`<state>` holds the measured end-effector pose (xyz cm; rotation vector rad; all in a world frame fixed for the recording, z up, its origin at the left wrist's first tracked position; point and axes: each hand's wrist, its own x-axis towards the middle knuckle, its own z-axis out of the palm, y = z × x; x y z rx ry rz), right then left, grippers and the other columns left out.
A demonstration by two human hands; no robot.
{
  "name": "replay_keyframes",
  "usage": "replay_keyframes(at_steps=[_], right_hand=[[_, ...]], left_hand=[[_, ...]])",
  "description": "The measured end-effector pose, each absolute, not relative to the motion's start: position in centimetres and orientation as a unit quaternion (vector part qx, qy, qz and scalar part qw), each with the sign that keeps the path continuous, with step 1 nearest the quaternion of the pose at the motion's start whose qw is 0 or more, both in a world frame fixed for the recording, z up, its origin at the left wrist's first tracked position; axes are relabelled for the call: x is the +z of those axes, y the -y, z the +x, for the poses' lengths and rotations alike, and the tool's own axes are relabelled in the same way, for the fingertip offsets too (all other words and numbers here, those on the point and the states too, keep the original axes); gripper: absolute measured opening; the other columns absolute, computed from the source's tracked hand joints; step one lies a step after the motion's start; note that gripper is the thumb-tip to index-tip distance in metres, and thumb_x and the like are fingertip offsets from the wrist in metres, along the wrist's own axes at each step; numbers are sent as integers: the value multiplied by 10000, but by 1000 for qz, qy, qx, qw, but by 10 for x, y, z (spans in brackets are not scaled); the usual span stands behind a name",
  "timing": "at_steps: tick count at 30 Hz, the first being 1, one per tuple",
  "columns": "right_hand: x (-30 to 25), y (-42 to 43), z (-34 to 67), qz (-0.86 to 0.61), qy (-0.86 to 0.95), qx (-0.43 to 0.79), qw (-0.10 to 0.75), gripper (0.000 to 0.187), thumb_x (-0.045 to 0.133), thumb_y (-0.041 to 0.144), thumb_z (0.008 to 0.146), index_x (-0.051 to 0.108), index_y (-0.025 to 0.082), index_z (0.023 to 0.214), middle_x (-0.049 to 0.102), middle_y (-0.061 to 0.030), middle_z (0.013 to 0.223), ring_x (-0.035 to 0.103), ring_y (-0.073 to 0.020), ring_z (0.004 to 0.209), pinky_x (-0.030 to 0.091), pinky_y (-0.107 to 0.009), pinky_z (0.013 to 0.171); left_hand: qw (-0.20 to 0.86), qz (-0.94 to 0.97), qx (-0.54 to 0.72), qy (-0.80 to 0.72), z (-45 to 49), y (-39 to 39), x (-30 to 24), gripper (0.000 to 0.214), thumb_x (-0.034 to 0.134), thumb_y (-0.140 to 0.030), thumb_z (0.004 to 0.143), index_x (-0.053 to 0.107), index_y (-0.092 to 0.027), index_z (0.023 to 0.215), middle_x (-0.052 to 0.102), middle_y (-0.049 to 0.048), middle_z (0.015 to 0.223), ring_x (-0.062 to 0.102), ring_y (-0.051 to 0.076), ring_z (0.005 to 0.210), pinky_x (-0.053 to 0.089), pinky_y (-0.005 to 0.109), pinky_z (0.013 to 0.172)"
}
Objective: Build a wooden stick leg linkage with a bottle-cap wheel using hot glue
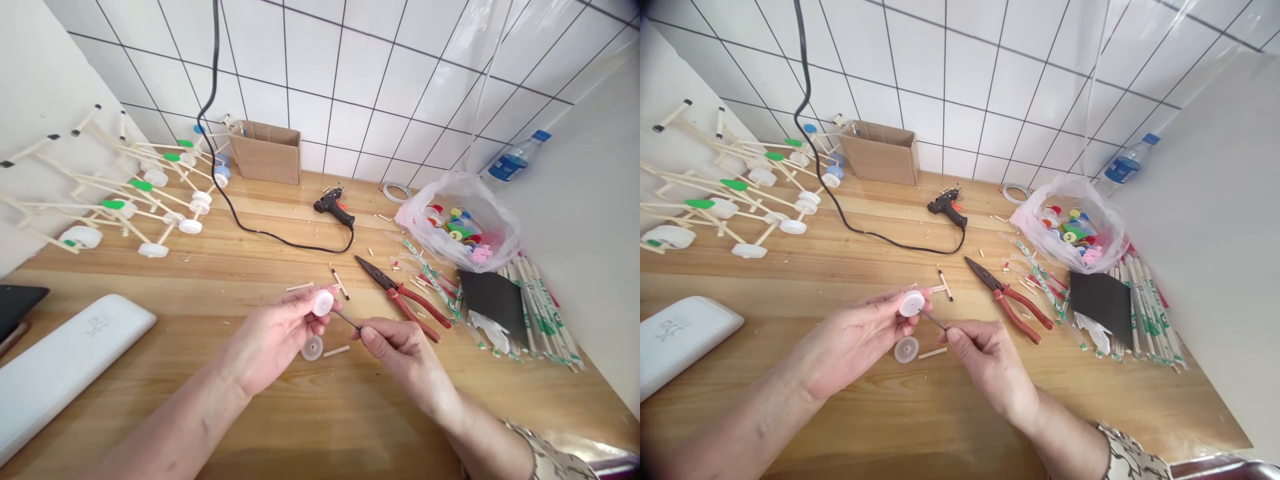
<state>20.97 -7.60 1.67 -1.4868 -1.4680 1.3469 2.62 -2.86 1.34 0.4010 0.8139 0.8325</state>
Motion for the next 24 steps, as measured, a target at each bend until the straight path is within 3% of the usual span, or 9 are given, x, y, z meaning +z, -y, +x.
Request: replay_keyframes(at_steps=[7,14,24], right_hand=[[19,78,208,-538,726,319,284,346,375,257,943,431,190,608,379,21,582,385,-123,561,299,-260,554],[16,81,210,-538,766,232,264,306,370,192,942,494,172,663,420,6,611,416,-125,570,302,-255,544],[14,84,210,-517,815,57,256,228,412,154,913,608,135,798,532,-33,652,460,-147,576,336,-266,532]], left_hand=[[822,228,377,-362,25,31,12,86,678,-186,742,735,-128,712,648,78,865,528,118,656,449,222,565],[838,257,327,-353,21,31,7,266,748,-305,700,743,-156,919,580,37,739,478,103,630,407,223,556],[808,331,314,-372,18,29,9,236,754,-357,684,716,-167,818,539,-1,662,469,100,569,394,249,542]])
